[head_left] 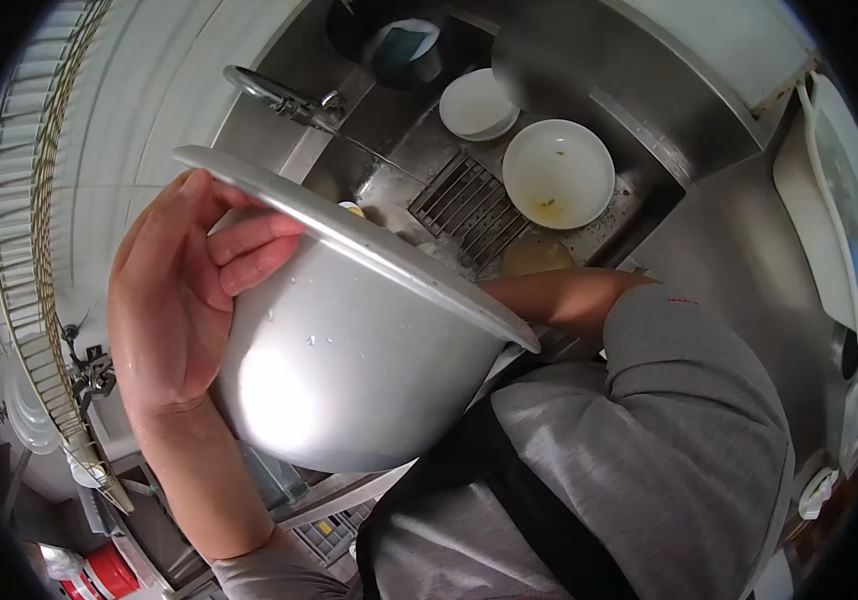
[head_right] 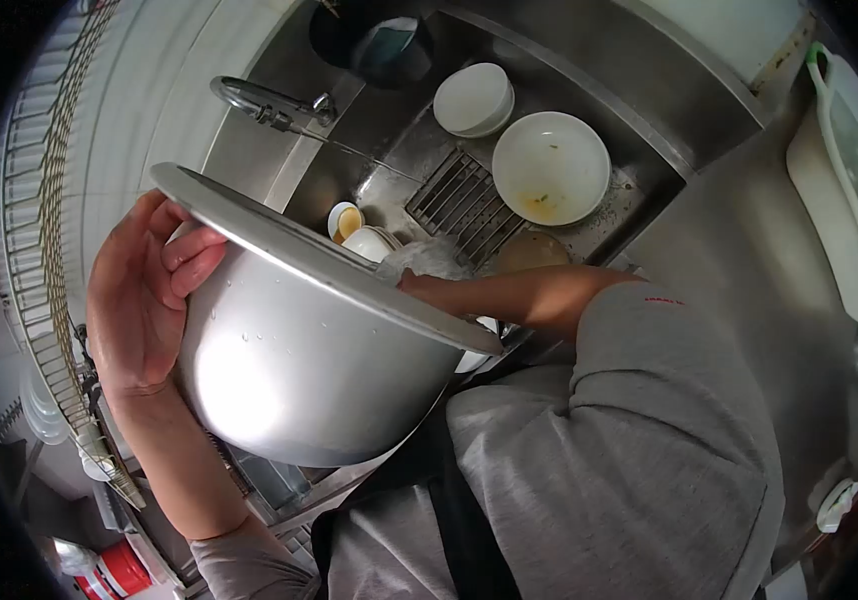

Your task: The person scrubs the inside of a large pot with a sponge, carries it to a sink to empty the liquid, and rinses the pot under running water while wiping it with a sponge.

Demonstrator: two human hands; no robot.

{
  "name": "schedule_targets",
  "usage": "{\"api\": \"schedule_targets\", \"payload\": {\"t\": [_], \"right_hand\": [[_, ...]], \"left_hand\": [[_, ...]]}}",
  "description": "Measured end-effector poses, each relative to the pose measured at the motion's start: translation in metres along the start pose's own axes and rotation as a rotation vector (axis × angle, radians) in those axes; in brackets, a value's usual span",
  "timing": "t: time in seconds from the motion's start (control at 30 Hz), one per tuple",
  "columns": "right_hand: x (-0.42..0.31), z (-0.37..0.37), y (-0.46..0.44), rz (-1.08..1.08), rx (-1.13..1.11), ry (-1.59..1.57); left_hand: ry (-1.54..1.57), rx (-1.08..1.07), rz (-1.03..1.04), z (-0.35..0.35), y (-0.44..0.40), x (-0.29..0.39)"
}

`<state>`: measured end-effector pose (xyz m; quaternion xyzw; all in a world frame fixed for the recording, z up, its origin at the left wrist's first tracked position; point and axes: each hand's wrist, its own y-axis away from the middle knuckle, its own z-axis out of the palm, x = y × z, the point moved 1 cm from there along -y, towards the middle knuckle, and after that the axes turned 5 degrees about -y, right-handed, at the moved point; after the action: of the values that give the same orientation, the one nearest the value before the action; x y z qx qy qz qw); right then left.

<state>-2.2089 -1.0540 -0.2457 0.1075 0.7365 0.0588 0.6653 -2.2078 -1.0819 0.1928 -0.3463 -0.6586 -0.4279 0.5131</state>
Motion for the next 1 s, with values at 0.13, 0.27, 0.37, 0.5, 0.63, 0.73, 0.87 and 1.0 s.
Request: {"api": "schedule_targets", "payload": {"t": [0.13,0.27,0.37,0.5,0.63,0.73,0.87,1.0], "right_hand": [[-0.005,0.009,0.012,0.013,-0.033,-0.014],[-0.013,0.005,0.02,0.037,-0.019,-0.013],[-0.025,-0.008,0.024,0.076,0.033,0.004],[-0.037,-0.058,0.026,0.137,0.166,0.036],[-0.034,-0.132,0.019,0.151,0.4,-0.03],[-0.024,-0.175,0.011,0.093,0.663,0.117],[-0.047,-0.213,0.021,0.113,0.77,0.252],[-0.053,-0.241,0.017,0.039,0.829,0.341]], "left_hand": [[-0.03,-0.014,-0.04,0.014,-0.009,0.003],[-0.015,-0.016,-0.06,0.014,-0.009,0.003],[0.005,-0.004,-0.024,0.004,0.006,0.0],[0.027,0.119,0.076,-0.026,0.051,-0.015],[0.114,0.217,0.051,-0.092,0.1,-0.06],[0.037,0.596,-0.148,-0.097,0.115,-0.112],[-0.008,0.493,-0.387,-0.104,0.129,-0.21],[0.127,0.431,-0.468,-0.084,0.121,-0.277]]}}
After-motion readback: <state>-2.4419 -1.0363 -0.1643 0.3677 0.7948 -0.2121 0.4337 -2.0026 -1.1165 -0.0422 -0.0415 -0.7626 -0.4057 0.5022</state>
